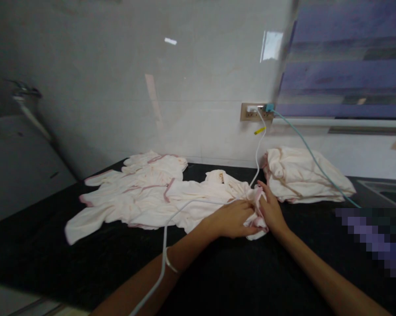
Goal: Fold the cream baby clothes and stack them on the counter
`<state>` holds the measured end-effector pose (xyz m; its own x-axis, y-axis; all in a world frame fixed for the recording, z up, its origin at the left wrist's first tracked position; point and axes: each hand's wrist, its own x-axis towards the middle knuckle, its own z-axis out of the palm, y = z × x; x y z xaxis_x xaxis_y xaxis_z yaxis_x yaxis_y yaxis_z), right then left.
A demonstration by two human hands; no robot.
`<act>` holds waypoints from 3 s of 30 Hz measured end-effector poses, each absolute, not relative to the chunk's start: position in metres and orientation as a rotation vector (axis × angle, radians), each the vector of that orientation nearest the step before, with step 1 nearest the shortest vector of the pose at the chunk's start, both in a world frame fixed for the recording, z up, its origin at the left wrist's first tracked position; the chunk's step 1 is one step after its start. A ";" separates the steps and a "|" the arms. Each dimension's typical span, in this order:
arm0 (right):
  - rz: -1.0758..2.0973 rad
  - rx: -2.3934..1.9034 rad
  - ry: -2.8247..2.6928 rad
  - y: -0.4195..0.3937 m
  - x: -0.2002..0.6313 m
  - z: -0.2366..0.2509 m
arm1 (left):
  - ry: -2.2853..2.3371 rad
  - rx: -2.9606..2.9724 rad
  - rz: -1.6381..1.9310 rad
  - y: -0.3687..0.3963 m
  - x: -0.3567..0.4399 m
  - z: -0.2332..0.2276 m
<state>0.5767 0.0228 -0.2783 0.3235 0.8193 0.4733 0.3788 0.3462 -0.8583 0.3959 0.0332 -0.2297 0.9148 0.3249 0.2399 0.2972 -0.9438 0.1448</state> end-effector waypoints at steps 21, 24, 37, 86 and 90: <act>0.402 -1.347 -1.095 0.019 0.580 -0.269 | 0.558 2.691 0.516 0.025 0.390 -0.226; 0.290 -1.353 -0.904 0.023 0.595 -0.266 | 0.773 2.725 0.515 0.032 0.387 -0.229; -0.149 -1.341 -0.950 0.014 0.609 -0.251 | 1.486 2.772 0.619 0.055 0.381 -0.258; -0.020 -1.923 -1.911 0.012 0.600 -0.293 | 1.974 2.464 0.489 0.063 0.365 -0.232; -0.017 -1.972 -1.860 0.009 0.594 -0.285 | 1.971 2.419 0.491 0.072 0.353 -0.225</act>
